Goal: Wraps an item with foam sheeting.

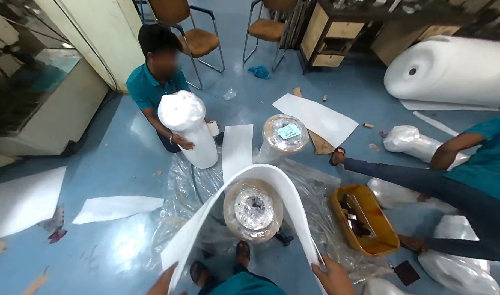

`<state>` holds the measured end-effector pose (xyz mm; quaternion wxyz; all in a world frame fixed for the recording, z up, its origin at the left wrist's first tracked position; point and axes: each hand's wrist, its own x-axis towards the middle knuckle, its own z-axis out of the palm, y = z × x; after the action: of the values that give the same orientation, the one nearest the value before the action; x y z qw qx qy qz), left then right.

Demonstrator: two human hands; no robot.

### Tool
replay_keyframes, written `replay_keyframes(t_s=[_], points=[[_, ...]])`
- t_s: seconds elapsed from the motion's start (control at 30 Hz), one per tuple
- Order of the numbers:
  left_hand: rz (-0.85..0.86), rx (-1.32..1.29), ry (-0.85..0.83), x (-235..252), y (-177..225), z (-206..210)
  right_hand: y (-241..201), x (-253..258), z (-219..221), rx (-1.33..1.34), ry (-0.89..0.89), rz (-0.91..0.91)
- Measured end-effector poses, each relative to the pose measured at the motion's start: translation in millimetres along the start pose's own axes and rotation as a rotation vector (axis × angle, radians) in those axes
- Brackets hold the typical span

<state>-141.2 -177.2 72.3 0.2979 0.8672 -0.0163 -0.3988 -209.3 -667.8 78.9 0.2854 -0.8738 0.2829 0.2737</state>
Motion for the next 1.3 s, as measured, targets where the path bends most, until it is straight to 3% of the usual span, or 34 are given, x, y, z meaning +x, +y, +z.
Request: replay_keyframes(t_s=[0.13, 0.23, 0.37, 0.53, 0.7, 0.87, 1.03, 1.1, 1.3], points=[[0.01, 0.051, 0.171, 43.2, 46.6, -30.0, 11.8, 7.4, 2.2, 0.035, 0.049, -0.084], [-0.031, 0.093, 0.194, 62.7, 64.0, -59.4, 28.6, 18.6, 3.6, 0.072, 0.168, -0.12], [-0.048, 0.101, 0.278, 83.3, 54.5, -98.1, 38.2, 44.5, -10.4, -0.027, 0.154, -0.018], [0.081, 0.121, 0.437, 81.3, 57.1, -130.4, 43.4, 48.2, -60.6, 0.08, 0.659, -0.199], [0.207, 0.215, 0.558, 76.6, 58.1, -140.3, 50.2, 17.3, -103.0, -0.043, 0.81, -0.287], [0.193, 0.328, 0.513, 97.6, 58.8, -151.6, 80.6, 29.1, -100.5, -0.104, 0.525, -0.201], [0.048, 0.468, 0.245, 124.4, 56.6, -136.4, 89.9, 66.6, -95.3, -0.177, 0.113, -0.06], [0.021, 0.459, 0.214, 128.3, 46.1, -127.3, 101.4, 74.6, -89.5, -0.167, -0.002, -0.027], [-0.036, 0.434, 0.339, 149.9, 34.8, -151.2, 139.2, 94.5, -106.8, -0.154, -0.039, 0.06]])
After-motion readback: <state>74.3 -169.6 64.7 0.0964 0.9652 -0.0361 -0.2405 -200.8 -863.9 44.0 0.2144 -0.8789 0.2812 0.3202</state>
